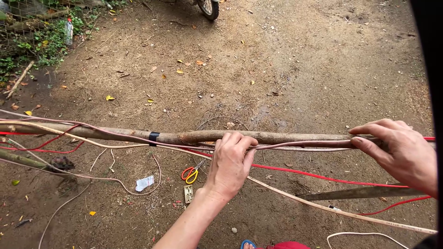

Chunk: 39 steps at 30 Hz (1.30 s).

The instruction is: Organize and secure electrical wires to a wooden support structure using electrical tape.

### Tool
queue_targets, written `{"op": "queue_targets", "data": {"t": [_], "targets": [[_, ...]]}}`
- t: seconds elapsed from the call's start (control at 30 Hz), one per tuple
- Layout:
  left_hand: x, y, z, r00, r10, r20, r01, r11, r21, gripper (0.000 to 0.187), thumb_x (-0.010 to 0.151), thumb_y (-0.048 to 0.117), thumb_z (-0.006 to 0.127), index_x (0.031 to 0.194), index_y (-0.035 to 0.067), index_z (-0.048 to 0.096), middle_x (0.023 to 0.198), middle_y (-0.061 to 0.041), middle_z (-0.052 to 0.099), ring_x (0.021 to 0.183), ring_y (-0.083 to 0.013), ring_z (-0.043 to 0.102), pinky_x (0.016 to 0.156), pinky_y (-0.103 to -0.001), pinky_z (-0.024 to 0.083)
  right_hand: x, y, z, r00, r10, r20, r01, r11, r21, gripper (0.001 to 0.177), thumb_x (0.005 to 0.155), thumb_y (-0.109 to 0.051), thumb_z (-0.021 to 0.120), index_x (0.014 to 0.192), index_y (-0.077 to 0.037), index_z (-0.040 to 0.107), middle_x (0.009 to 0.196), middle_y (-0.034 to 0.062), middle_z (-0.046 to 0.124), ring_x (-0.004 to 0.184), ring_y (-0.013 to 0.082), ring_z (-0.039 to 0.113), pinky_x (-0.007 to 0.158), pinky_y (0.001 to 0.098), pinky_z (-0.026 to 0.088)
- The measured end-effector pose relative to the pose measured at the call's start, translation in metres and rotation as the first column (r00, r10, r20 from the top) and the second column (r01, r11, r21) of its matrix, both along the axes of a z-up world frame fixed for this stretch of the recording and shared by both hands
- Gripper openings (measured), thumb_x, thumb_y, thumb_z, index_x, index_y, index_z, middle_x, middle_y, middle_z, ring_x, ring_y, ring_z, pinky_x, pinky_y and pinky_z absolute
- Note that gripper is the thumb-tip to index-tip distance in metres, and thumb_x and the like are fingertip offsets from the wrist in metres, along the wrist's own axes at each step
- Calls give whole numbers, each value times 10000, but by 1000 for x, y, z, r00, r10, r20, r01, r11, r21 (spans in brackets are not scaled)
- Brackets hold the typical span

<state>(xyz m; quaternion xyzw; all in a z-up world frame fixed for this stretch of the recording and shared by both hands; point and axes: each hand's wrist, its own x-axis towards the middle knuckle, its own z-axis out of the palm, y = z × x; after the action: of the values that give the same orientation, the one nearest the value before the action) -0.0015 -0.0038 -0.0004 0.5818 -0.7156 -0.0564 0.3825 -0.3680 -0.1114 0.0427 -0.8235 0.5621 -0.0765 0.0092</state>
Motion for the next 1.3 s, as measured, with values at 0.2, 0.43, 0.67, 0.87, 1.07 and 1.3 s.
{"op": "queue_targets", "data": {"t": [0.2,0.43,0.67,0.87,1.07,1.3], "targets": [[1,6,9,999,46,23,-45,999,-23,204,905,194,739,1104,158,713,1058,-44,691,1011,-264,608,838,-421,442,25,6,26,996,18,86,-17,1000,-15,325,963,-475,586,1186,-358,791,1201,-35,765,1142,246,674,986,433,495],[26,50,33,980,174,-98,-184,977,-107,257,962,148,679,1203,62,703,1136,-125,729,1047,-280,644,940,-417,497,68,10,40,986,127,107,-127,992,-7,310,919,-467,632,1173,-380,789,1205,-50,755,1158,228,661,973,433,490],[116,211,-67,749,661,-48,-614,719,325,323,933,263,628,1234,157,675,1151,-86,723,1093,-285,680,974,-442,496,123,17,51,912,327,247,-319,945,-72,254,934,-386,664,1120,-315,821,1185,-36,775,1144,214,684,992,398,476],[160,403,-255,818,486,309,-346,-14,938,690,816,691,746,1390,362,546,1286,9,693,1205,-197,685,1028,-343,521,202,56,63,819,511,260,-524,852,-22,254,924,-387,650,1116,-353,812,1138,-82,793,1088,191,704,913,400,506],[127,438,-233,687,694,213,-248,-51,967,692,830,672,716,1436,394,528,1165,87,720,1031,-102,712,949,-285,538,274,109,56,564,738,370,-785,618,-38,215,920,-317,668,1074,-259,805,1064,-13,821,1006,192,757,917,370,546],[143,448,-196,468,881,69,-282,74,957,488,866,523,705,1325,385,613,1122,104,736,874,-58,763,886,-264,570,368,172,32,440,800,407,-898,402,181,239,938,-393,642,1056,-280,817,1011,-62,875,915,151,825,838,341,596]]}}
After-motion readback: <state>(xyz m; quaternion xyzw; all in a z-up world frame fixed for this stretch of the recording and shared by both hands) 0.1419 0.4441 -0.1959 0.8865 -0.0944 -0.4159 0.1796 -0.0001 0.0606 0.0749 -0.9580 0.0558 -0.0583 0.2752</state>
